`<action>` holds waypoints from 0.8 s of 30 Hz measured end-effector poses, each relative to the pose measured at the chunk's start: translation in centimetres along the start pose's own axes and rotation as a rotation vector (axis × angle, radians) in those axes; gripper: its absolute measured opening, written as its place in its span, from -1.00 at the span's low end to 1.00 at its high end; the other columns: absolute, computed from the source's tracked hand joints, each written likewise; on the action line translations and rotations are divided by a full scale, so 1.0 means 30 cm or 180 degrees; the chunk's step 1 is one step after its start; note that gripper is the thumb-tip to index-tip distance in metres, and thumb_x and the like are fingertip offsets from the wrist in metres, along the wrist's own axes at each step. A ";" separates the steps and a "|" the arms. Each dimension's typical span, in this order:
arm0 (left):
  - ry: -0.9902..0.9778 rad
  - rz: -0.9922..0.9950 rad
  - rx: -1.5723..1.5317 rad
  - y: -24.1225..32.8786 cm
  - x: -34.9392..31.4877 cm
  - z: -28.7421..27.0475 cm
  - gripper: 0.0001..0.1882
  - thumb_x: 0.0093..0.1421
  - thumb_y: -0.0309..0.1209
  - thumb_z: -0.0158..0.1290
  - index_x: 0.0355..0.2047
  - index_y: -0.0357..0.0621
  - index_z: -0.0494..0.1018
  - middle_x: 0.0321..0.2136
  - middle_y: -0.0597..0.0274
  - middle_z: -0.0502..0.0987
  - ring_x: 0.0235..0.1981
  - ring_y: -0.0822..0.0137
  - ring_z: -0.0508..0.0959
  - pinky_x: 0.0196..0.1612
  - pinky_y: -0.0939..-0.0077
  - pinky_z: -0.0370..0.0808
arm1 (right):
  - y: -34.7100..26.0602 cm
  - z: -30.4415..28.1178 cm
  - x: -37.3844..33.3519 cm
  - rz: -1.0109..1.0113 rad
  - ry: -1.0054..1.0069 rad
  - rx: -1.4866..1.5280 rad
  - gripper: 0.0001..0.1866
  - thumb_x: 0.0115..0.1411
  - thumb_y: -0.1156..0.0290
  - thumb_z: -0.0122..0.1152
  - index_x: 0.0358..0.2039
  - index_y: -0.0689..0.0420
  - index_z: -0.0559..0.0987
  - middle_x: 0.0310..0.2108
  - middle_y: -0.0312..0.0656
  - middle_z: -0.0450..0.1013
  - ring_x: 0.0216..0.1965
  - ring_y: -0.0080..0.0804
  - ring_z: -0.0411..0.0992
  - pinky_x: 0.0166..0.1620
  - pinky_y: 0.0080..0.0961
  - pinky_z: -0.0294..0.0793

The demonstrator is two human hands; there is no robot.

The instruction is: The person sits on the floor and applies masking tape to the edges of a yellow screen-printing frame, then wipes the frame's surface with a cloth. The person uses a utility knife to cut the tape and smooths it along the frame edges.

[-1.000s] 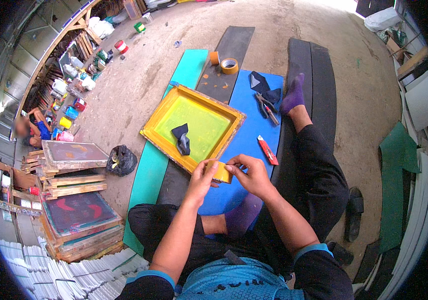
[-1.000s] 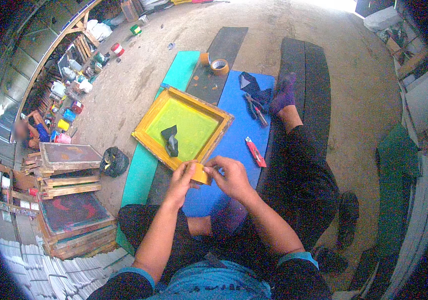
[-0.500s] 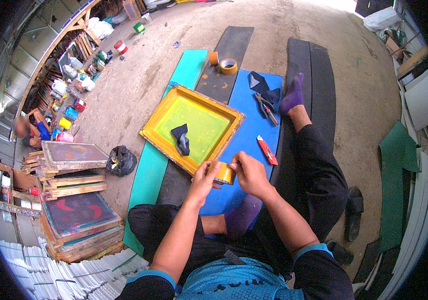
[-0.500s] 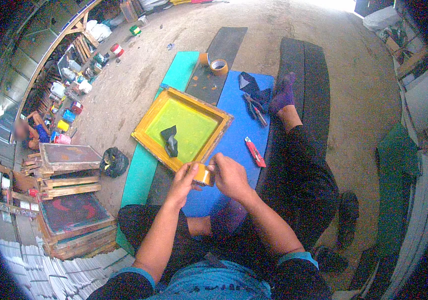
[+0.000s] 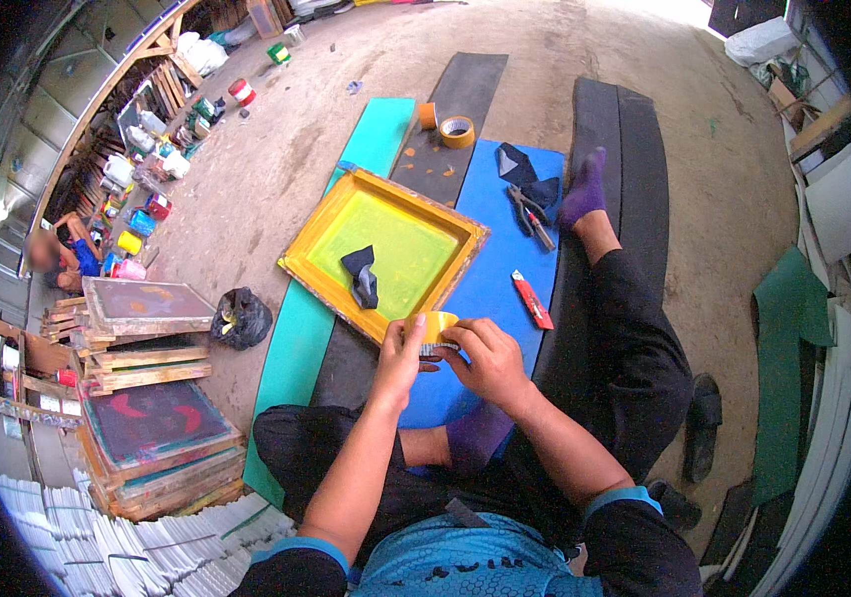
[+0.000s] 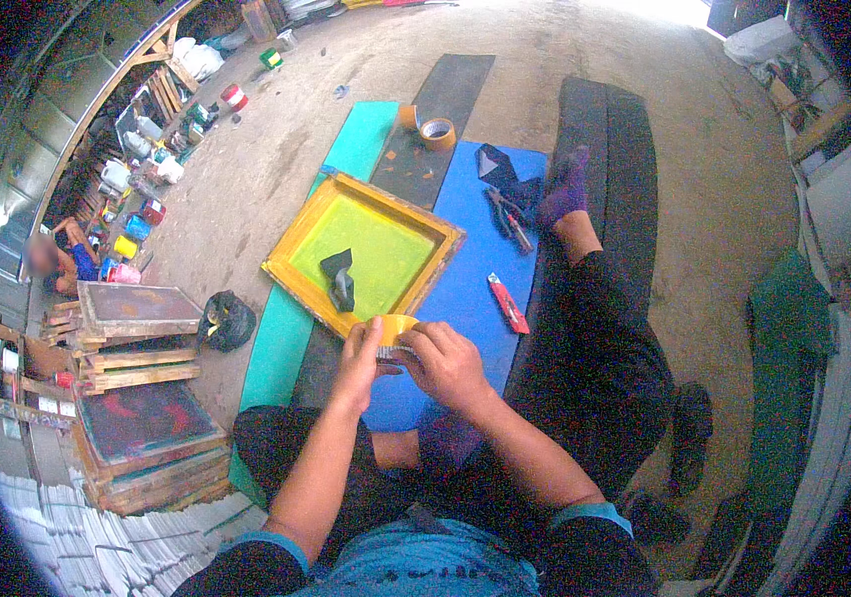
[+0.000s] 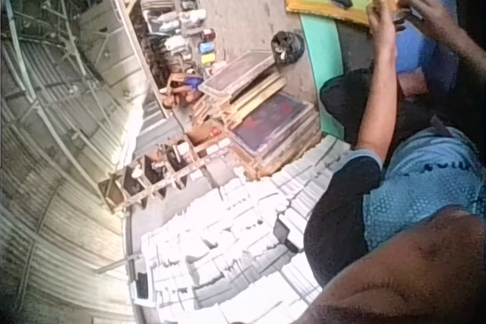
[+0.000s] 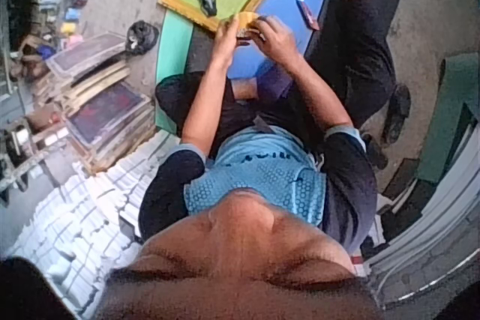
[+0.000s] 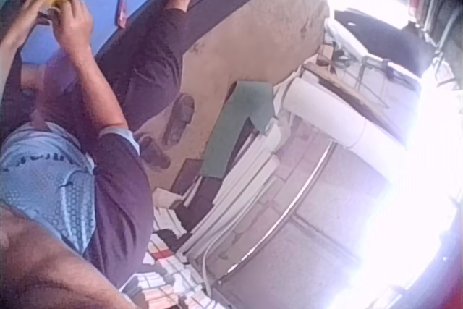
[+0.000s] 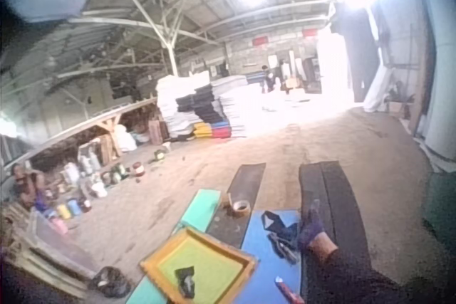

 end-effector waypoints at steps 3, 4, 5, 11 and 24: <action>0.0092 0.0085 0.0006 -0.016 0.005 -0.001 -0.37 0.36 0.14 0.07 0.01 -0.23 0.32 -0.19 0.11 0.52 -0.33 0.38 0.62 -0.46 0.52 0.62 | 0.007 0.009 -0.004 0.0051 0.0085 0.0122 -0.71 0.00 0.49 0.51 -0.26 0.19 0.62 -0.27 -0.09 0.59 -0.27 -0.15 0.60 -0.22 -0.31 0.61; 0.0126 0.0111 0.0024 -0.017 0.004 -0.003 -0.37 0.35 0.14 0.08 0.01 -0.23 0.31 -0.18 0.11 0.51 -0.32 0.38 0.62 -0.45 0.52 0.62 | 0.008 0.010 -0.004 0.0077 0.0089 0.0171 -0.72 0.00 0.51 0.51 -0.26 0.19 0.62 -0.27 -0.09 0.59 -0.26 -0.15 0.60 -0.21 -0.31 0.61; 0.0148 0.0136 0.0038 -0.016 0.004 0.000 -0.37 0.35 0.13 0.09 0.02 -0.24 0.31 -0.16 0.10 0.51 -0.31 0.38 0.62 -0.45 0.52 0.62 | 0.011 0.008 -0.004 0.0105 0.0095 0.0209 -0.73 0.01 0.52 0.50 -0.26 0.19 0.63 -0.27 -0.09 0.59 -0.26 -0.15 0.60 -0.20 -0.31 0.61; 0.0186 0.0279 0.0033 -0.021 0.010 0.004 -0.37 0.35 0.12 0.11 0.03 -0.23 0.30 -0.13 0.07 0.49 -0.30 0.35 0.62 -0.42 0.50 0.62 | 0.024 -0.004 0.008 0.0270 0.0084 0.0602 -0.78 0.05 0.56 0.48 -0.27 0.21 0.65 -0.26 -0.08 0.60 -0.24 -0.14 0.60 -0.18 -0.31 0.60; 0.0298 0.0271 -0.0084 -0.022 0.008 0.011 -0.41 0.36 0.06 0.12 0.02 -0.23 0.29 -0.14 0.07 0.49 -0.28 0.33 0.61 -0.38 0.49 0.64 | 0.021 -0.001 0.007 0.0307 0.0139 0.0669 -0.83 0.08 0.57 0.39 -0.28 0.19 0.63 -0.24 -0.05 0.58 -0.23 -0.06 0.58 -0.16 -0.25 0.58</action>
Point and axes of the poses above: each hand's wrist, its own x-axis towards the middle knuckle, its own z-axis out of the palm, y = z × x, the point moved 2 cm from there along x, towards the middle knuckle
